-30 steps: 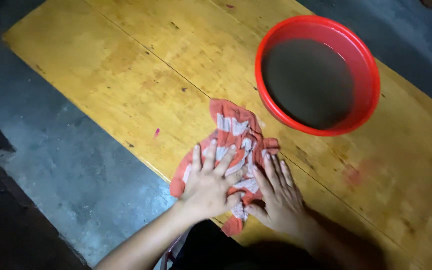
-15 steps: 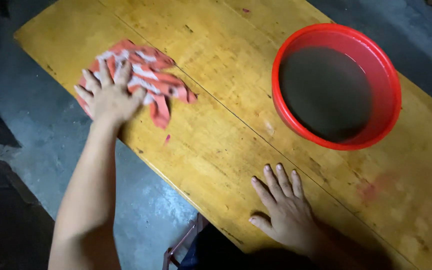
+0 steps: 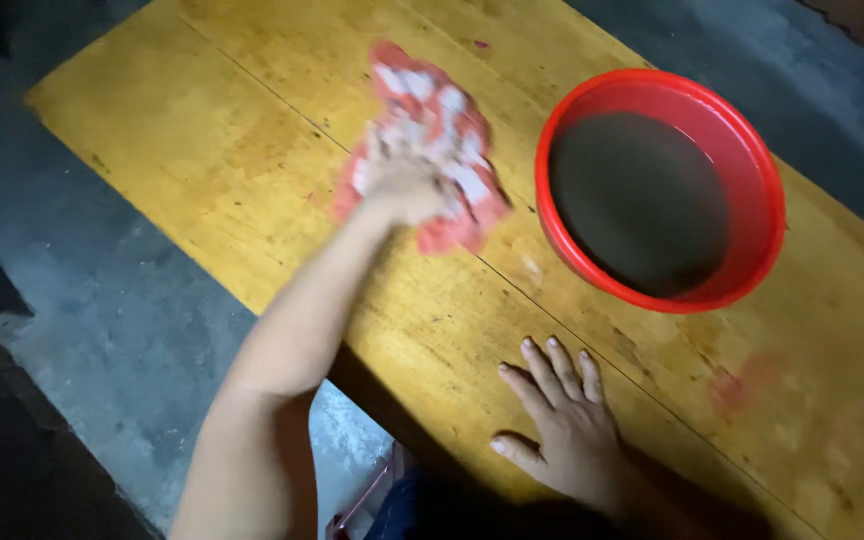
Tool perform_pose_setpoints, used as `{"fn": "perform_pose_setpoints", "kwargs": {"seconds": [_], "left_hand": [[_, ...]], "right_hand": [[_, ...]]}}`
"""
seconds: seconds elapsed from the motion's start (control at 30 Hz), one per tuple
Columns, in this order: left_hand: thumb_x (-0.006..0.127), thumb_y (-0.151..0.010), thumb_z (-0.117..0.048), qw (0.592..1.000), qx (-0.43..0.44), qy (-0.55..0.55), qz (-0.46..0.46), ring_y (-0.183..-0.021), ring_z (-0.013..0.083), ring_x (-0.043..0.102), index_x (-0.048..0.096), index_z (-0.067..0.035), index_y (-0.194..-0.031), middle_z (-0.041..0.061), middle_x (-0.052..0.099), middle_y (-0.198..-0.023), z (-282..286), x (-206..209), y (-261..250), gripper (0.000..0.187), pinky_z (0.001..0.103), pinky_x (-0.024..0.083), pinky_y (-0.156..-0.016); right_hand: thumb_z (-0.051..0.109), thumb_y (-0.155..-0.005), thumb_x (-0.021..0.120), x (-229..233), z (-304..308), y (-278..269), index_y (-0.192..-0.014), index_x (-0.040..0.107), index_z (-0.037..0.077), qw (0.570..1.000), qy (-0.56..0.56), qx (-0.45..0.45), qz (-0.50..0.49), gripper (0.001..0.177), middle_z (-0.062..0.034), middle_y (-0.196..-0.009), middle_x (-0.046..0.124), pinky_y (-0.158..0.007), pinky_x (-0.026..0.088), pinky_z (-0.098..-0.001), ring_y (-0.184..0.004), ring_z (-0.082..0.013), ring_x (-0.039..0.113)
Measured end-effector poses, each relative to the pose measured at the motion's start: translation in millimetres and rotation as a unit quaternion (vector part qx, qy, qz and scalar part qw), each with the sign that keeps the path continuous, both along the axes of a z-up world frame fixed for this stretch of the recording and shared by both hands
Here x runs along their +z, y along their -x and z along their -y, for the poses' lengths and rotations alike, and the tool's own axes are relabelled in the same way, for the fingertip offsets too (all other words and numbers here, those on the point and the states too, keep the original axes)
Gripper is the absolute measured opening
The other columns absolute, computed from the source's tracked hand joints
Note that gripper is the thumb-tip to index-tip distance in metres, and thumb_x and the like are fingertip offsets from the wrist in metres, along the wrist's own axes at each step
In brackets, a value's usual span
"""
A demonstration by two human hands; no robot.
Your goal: The person wipes a wooden table surface with a red and white striped cloth. They repeatedly rub the cloth across the table, occasionally dipping it into a red basin of water and wringing it out before resuming wiping.
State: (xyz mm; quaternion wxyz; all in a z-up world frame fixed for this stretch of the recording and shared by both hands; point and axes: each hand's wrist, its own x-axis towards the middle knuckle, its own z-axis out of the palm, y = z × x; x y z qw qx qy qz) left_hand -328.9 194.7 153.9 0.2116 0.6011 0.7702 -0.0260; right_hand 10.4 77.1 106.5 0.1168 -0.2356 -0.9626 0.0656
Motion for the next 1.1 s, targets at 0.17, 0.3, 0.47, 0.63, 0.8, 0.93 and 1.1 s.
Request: {"fn": "perform_pose_setpoints", "kwargs": {"seconds": [0.17, 0.3, 0.47, 0.63, 0.8, 0.93, 1.1], "left_hand": [[0.051, -0.085, -0.055, 0.989, -0.144, -0.043, 0.009, -0.154, 0.0435, -0.012, 0.017, -0.031, -0.161, 0.019, 0.0, -0.169, 82, -31, -51, 0.087, 0.071, -0.014, -0.116], [0.054, -0.084, -0.046, 0.97, -0.133, -0.198, 0.042, -0.153, 0.0525, 0.001, 0.051, -0.021, -0.149, 0.025, 0.025, -0.164, 168, -61, -62, 0.07, 0.075, -0.009, -0.116], [0.043, -0.086, -0.065, 0.994, 0.027, -0.075, -0.08, -0.155, 0.047, 0.006, 0.05, -0.038, -0.148, 0.004, 0.033, -0.165, 184, -49, 1, 0.068, 0.074, -0.002, -0.119], [0.043, -0.086, -0.068, 0.954, 0.191, -0.193, -0.128, -0.154, 0.0481, 0.009, 0.042, -0.037, -0.156, 0.012, 0.026, -0.168, 165, -81, 140, 0.076, 0.073, 0.001, -0.115], [0.043, -0.085, -0.059, 0.919, 0.347, -0.159, -0.095, -0.154, 0.0476, 0.003, 0.042, -0.033, -0.157, 0.013, 0.019, -0.171, 122, -60, 244, 0.077, 0.066, -0.004, -0.119], [0.044, -0.086, -0.062, 0.89, 0.427, -0.141, -0.08, -0.153, 0.051, -0.002, 0.031, -0.03, -0.164, 0.022, 0.006, -0.171, 87, -47, 292, 0.085, 0.066, -0.003, -0.119], [0.048, -0.089, -0.065, 0.866, 0.468, -0.139, -0.102, -0.149, 0.054, -0.004, 0.027, -0.024, -0.166, 0.031, 0.009, -0.168, 48, -59, 333, 0.09, 0.072, -0.003, -0.115]], "right_hand": [[0.039, -0.079, 0.071, -13, -5, 39, -0.144, 0.049, 0.006, 0.991, 0.072, -0.039, -0.108, 0.077, -0.0235, -0.158, 0.039, -0.118, 0.026, -0.0639, -0.145, -0.0484, 0.036], [0.028, -0.084, 0.073, -3, -10, 88, -0.141, 0.044, -0.009, 0.968, 0.089, 0.002, -0.233, 0.074, -0.0359, -0.158, 0.03, -0.124, 0.029, -0.0612, -0.147, -0.0551, 0.033], [0.047, -0.084, 0.073, -31, -19, 145, -0.145, 0.047, 0.006, 0.979, 0.028, 0.089, -0.181, 0.078, -0.0356, -0.157, 0.032, -0.12, 0.015, -0.0733, -0.147, -0.0579, 0.029], [0.057, -0.087, 0.067, -22, -16, 157, -0.152, 0.047, 0.013, 0.99, 0.0, 0.121, -0.078, 0.081, -0.0285, -0.164, 0.025, -0.12, 0.008, -0.0744, -0.15, -0.0555, 0.021], [0.058, -0.087, 0.063, -12, -16, 162, -0.151, 0.047, 0.01, 0.992, 0.017, 0.126, 0.004, 0.081, -0.0286, -0.162, 0.029, -0.118, 0.009, -0.0674, -0.15, -0.0515, 0.021], [0.058, -0.086, 0.065, 1, -15, 167, -0.148, 0.05, 0.009, 0.992, 0.015, 0.122, -0.018, 0.08, -0.0287, -0.16, 0.034, -0.119, 0.011, -0.0656, -0.149, -0.0511, 0.025], [0.053, -0.082, 0.073, 3, -18, 168, -0.148, 0.052, 0.009, 0.99, 0.025, 0.137, -0.015, 0.082, -0.0293, -0.159, 0.036, -0.118, 0.01, -0.0665, -0.148, -0.0515, 0.025]]}}
